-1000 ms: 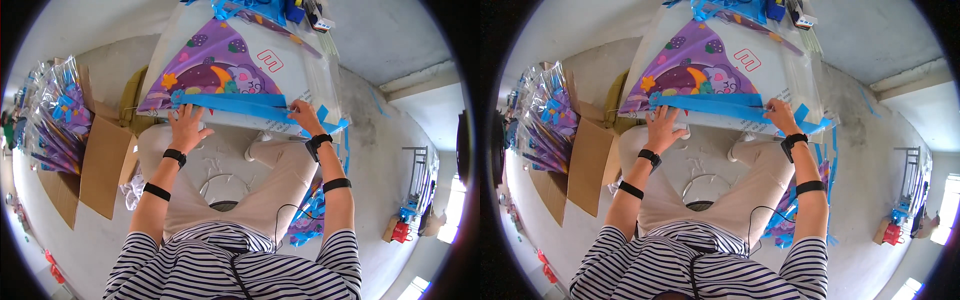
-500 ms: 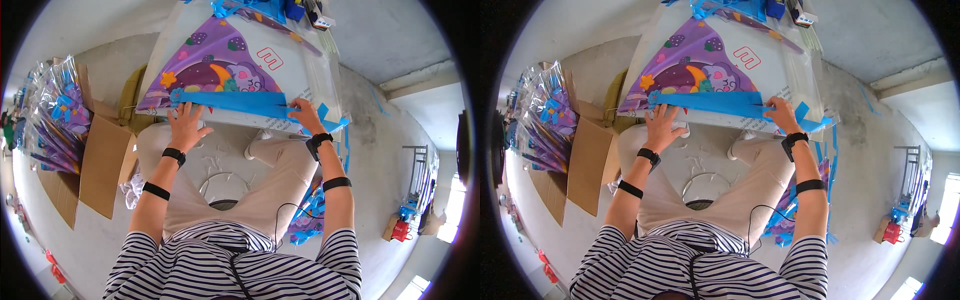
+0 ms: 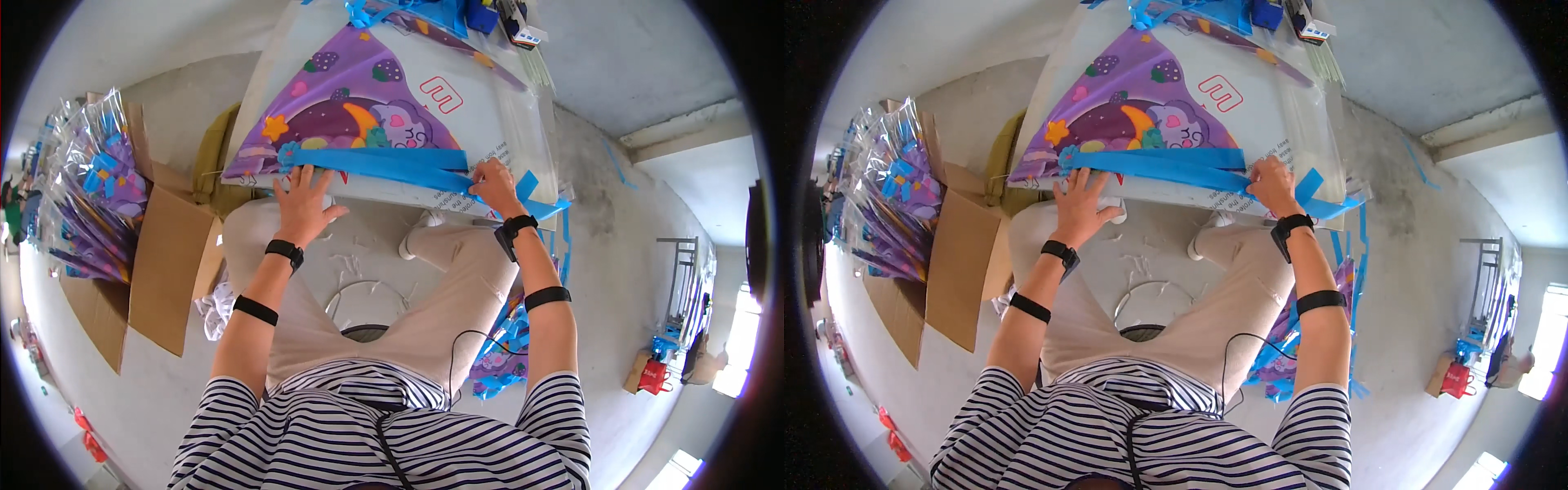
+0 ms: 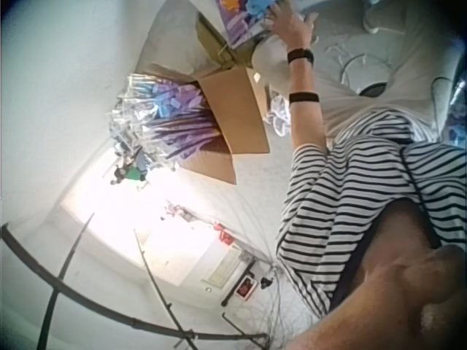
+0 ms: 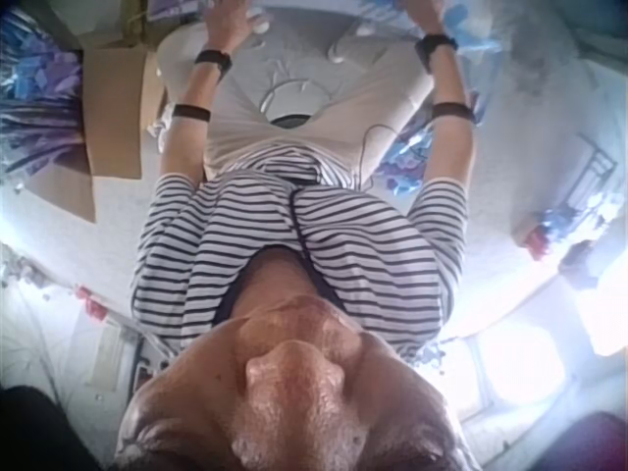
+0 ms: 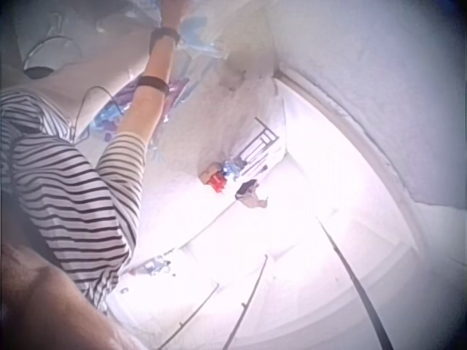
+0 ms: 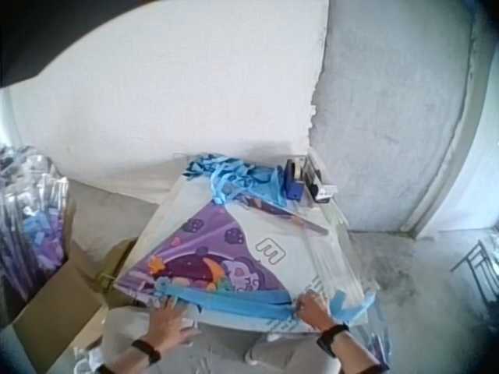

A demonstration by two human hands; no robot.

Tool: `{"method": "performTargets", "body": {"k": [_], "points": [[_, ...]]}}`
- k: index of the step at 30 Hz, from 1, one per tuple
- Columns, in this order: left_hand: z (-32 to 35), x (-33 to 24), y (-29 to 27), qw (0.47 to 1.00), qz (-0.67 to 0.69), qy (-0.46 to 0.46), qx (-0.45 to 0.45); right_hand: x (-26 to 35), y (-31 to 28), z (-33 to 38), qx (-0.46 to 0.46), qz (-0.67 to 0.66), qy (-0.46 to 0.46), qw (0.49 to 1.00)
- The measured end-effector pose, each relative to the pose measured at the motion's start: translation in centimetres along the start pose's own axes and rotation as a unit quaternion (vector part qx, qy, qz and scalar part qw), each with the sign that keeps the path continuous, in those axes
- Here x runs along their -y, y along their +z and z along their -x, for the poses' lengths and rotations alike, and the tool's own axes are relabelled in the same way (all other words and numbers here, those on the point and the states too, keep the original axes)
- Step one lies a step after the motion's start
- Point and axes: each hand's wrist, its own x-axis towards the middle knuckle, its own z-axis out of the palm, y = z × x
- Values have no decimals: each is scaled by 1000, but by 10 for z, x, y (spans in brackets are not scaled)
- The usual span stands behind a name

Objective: Assembling colorful plastic kites by folding the edges and securing them with adhesive tape.

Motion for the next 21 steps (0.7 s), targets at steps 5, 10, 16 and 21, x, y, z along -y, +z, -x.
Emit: {"method": "performTargets", "body": {"k": [5,10,16,21], "points": [[0,0,-1,1000,-4,-2,2,4,-3,1,22,10,-12,1000],[0,0,-1,1000,-5,-5,9,10,-6,1,51,13,23,998],[-1,-2,-1,1000,-3,-4,9,-3,2,0,16,-55,8,998],[-1,0,-1,1000,-8,-6,8,-10,-17,-13,99,-172,20,980]]}}
